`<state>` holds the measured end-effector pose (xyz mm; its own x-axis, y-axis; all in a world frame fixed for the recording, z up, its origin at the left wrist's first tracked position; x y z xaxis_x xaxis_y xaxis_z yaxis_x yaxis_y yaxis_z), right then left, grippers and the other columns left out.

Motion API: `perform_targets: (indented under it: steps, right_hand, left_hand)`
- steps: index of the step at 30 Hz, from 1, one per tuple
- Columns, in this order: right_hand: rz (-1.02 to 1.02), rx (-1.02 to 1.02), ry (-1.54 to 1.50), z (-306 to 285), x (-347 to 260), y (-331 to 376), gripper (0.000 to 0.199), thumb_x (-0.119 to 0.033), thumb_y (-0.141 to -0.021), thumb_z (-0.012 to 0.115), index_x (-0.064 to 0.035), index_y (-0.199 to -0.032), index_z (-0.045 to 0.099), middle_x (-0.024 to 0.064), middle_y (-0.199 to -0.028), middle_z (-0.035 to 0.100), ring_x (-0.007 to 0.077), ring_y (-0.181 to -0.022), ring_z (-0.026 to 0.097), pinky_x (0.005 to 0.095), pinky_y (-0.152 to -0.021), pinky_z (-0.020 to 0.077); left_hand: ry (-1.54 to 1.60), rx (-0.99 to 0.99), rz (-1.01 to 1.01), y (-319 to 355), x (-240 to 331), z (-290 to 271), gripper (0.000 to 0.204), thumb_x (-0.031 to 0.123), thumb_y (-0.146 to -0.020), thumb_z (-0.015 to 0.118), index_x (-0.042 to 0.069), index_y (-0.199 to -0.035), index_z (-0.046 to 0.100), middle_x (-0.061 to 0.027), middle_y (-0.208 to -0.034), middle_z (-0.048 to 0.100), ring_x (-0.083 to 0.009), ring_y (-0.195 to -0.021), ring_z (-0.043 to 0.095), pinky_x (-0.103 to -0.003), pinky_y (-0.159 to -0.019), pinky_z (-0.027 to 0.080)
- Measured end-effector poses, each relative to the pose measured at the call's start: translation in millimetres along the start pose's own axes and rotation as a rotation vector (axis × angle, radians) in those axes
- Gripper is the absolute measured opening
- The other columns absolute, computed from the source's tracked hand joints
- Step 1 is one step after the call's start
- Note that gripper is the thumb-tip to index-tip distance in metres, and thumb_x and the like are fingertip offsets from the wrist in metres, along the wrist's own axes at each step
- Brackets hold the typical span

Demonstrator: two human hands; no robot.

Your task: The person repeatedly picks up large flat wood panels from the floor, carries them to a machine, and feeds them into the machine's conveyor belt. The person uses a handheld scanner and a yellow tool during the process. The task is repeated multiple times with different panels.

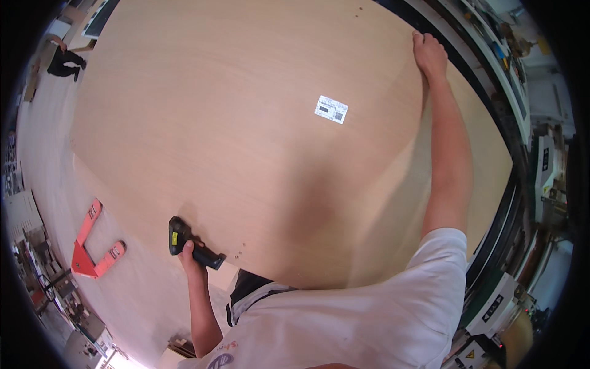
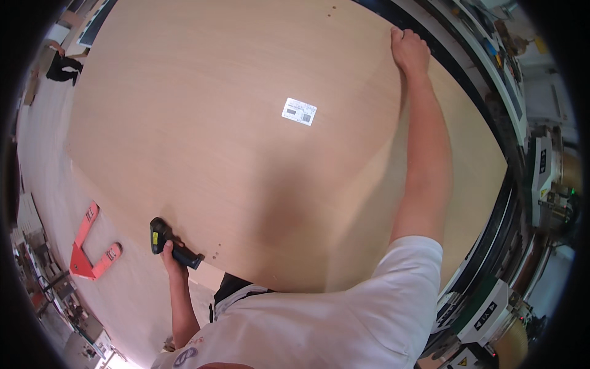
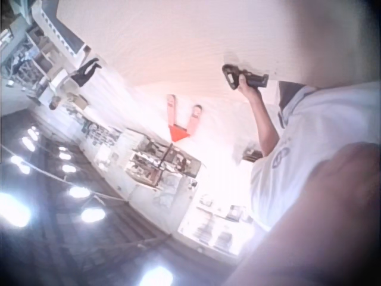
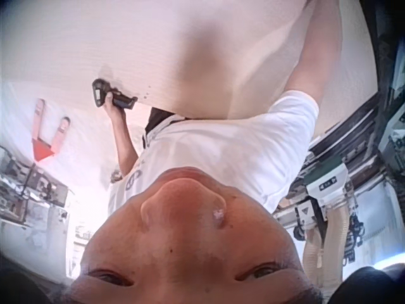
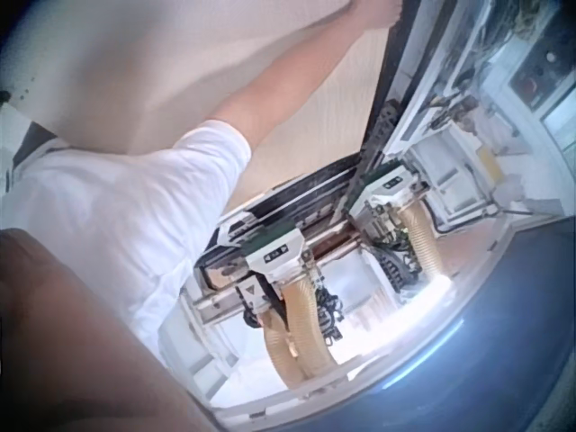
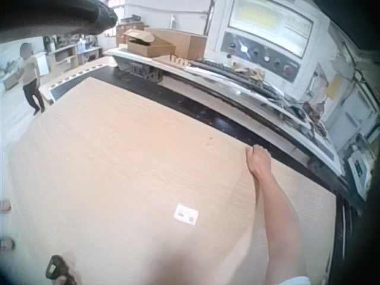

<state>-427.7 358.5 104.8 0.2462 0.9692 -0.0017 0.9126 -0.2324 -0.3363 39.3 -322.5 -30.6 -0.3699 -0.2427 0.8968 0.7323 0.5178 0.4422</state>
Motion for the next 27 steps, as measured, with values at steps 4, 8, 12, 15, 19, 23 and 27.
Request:
perform_targets:
  steps: [4, 8, 12, 15, 19, 23, 27]
  right_hand:
    - [0.0, -0.174, -0.058, -43.1, -40.5, -9.2, 0.069, -0.066, -0.096, 0.032, -0.0102, -0.115, 0.069, 0.0219, -0.117, 0.067, 0.0413, -0.113, 0.061, 0.0509, -0.096, 0.0459]
    - [-0.122, -0.411, -0.13, -35.8, -75.3, -12.9, 0.087, -0.076, -0.093, 0.029, -0.0016, -0.105, 0.073, 0.0284, -0.114, 0.066, 0.0429, -0.115, 0.061, 0.0473, -0.099, 0.0446]
    - [-0.063, -0.442, -0.139, -12.5, -119.1, 7.2, 0.093, -0.077, -0.093, 0.025, 0.0007, -0.117, 0.07, 0.0289, -0.119, 0.065, 0.0423, -0.119, 0.059, 0.0497, -0.102, 0.0428]
    - [-0.185, -0.388, -0.071, -30.6, -168.1, 13.3, 0.09, -0.074, -0.095, 0.021, -0.0014, -0.122, 0.068, 0.0257, -0.126, 0.063, 0.0424, -0.123, 0.056, 0.0502, -0.105, 0.0408]
    - [-0.392, -0.307, -0.159, -101.0, -299.6, 50.1, 0.083, -0.069, -0.098, 0.028, 0.0002, -0.121, 0.067, 0.0269, -0.12, 0.065, 0.0438, -0.119, 0.058, 0.0488, -0.1, 0.0432]
    - [-0.673, -0.249, -0.19, -194.7, -340.6, 47.8, 0.076, -0.066, -0.1, 0.031, -0.0042, -0.129, 0.063, 0.0225, -0.124, 0.065, 0.039, -0.121, 0.058, 0.0461, -0.101, 0.0435]
    - [-0.806, -0.151, -0.217, -330.0, -421.5, 97.0, 0.077, -0.065, -0.099, 0.033, 0.0001, -0.123, 0.066, 0.025, -0.122, 0.066, 0.0414, -0.119, 0.058, 0.0467, -0.1, 0.0431]
  left_hand:
    - [0.053, 0.007, -0.296, -10.3, -62.3, -10.8, 0.029, 0.032, -0.088, 0.064, 0.007, -0.102, 0.059, -0.0037, -0.078, 0.063, -0.0119, -0.06, 0.059, -0.024, -0.043, 0.042]
    - [0.07, -0.042, -0.388, -9.1, -109.4, -34.5, 0.031, 0.04, -0.087, 0.063, 0.011, -0.096, 0.061, 0.0002, -0.077, 0.063, -0.0085, -0.046, 0.051, -0.022, -0.033, 0.031]
    - [0.19, -0.045, -0.439, 2.0, -144.1, -75.3, 0.03, 0.04, -0.085, 0.066, 0.01, -0.091, 0.063, 0.0002, -0.069, 0.061, -0.0088, -0.042, 0.048, -0.023, -0.034, 0.031]
    - [0.263, 0.021, -0.415, 26.8, -141.9, -73.1, 0.028, 0.039, -0.084, 0.069, 0.011, -0.088, 0.062, 0.0009, -0.064, 0.059, -0.0092, -0.042, 0.048, -0.024, -0.036, 0.033]
    - [0.525, 0.184, -0.336, 47.3, -170.9, -119.0, 0.026, 0.036, -0.085, 0.071, 0.014, -0.081, 0.059, 0.0034, -0.061, 0.053, -0.0089, -0.042, 0.047, -0.025, -0.037, 0.034]
    - [0.646, 0.13, -0.312, 107.0, -176.0, -129.9, 0.028, 0.041, -0.087, 0.068, 0.014, -0.08, 0.061, 0.006, -0.058, 0.049, -0.0073, -0.04, 0.043, -0.024, -0.034, 0.027]
    - [0.711, 0.215, -0.233, 196.9, -161.4, -144.5, 0.029, 0.043, -0.085, 0.072, 0.015, -0.086, 0.062, 0.0064, -0.06, 0.047, -0.0072, -0.043, 0.041, -0.026, -0.038, 0.027]
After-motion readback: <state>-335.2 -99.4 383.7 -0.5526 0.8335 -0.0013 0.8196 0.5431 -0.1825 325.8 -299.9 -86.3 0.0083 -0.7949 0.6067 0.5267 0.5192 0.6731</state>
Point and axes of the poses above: each hand's wrist, its own y-axis away from the middle knuckle, its own z-axis out of the palm, x = y × z, the point moved 7 cm from there along -y, towards the middle knuckle
